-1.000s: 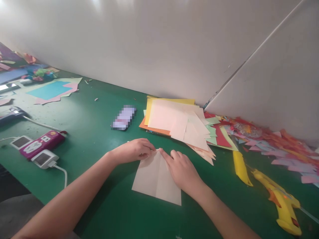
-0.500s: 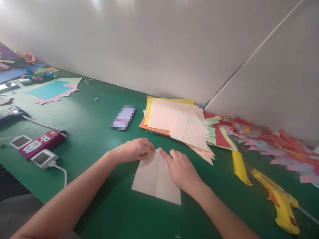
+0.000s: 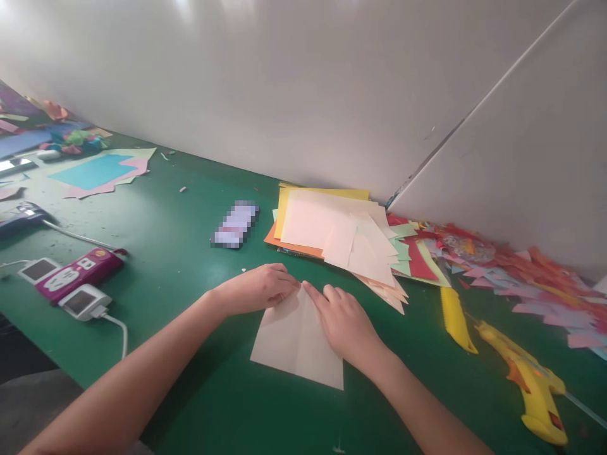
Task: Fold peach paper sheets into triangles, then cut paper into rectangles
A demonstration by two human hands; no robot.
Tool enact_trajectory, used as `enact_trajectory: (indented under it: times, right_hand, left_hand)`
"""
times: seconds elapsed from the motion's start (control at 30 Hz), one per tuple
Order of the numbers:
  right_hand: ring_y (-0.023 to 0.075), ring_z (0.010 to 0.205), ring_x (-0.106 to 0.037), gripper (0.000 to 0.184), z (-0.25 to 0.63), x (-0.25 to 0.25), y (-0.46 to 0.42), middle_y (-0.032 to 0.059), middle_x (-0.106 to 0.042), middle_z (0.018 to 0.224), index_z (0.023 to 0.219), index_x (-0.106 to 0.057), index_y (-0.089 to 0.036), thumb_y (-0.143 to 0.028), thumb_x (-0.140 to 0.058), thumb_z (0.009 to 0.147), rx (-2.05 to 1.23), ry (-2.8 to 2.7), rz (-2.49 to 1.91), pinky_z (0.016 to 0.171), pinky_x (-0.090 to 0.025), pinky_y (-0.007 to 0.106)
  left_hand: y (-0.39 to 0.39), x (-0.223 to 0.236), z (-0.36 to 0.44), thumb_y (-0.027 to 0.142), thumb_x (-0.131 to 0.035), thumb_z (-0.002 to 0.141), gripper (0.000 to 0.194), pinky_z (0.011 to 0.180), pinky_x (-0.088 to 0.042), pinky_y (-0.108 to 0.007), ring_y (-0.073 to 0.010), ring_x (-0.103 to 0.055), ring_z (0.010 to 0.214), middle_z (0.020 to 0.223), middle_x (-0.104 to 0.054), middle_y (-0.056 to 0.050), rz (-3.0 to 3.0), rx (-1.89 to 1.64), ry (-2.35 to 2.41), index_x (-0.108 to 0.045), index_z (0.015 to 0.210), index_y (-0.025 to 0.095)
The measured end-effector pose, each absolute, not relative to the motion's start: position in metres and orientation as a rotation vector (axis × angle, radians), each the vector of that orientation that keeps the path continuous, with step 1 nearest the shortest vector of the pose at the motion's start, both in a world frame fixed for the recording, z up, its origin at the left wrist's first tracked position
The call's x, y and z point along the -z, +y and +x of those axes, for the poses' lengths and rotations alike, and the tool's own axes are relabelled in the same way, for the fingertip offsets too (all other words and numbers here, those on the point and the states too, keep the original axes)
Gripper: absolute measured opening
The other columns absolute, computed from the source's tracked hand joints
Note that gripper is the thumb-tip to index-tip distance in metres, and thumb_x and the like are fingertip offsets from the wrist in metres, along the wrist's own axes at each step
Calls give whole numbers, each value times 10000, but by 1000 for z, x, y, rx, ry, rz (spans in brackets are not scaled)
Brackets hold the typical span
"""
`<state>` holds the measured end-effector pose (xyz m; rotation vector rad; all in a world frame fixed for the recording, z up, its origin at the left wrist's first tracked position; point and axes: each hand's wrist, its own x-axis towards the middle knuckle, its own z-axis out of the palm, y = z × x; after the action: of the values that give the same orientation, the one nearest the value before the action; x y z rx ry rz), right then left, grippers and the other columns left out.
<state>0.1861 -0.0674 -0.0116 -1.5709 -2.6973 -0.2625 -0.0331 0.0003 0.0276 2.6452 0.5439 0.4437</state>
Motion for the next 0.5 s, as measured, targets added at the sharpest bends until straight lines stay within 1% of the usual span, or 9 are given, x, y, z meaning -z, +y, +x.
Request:
enact_trajectory:
  times: [0.1,0.17,0.3,0.5]
  right_hand:
    - [187,717,-449,530,187,13,-68,49,-500,814,1433,-275,-176,-142,-346,908,256,-2658,-1527,630,-325,312]
    - [192,742,-459,525,187,13,-68,60,-511,836,1426,-283,-155,-141,-344,905,247,-2640,-1516,647,-337,317]
    - [191,745,-465,491,186,11,-67,59,-517,837,1399,-341,-173,-143,-344,909,222,-2686,-1567,641,-330,315]
    - [187,738,-472,515,184,7,-66,56,-520,832,1406,-330,-173,-115,-360,896,207,-2733,-1606,626,-310,310]
  left_hand:
    - [-1,-27,-33,-3,-442,783,304,744,-470,-281,-177,-570,930,1041,-682,-47,2637,-452,552,-646,933,165]
    - [-1,-27,-33,3,-443,785,300,743,-470,-280,-171,-572,926,1038,-683,-46,2626,-460,549,-646,932,167]
    - [0,-25,-33,3,-466,771,290,750,-471,-279,-175,-562,932,1043,-682,-41,2615,-444,564,-648,930,163]
    - [0,-28,-35,8,-481,773,284,761,-464,-277,-173,-556,915,1033,-685,-43,2619,-433,566,-655,936,163]
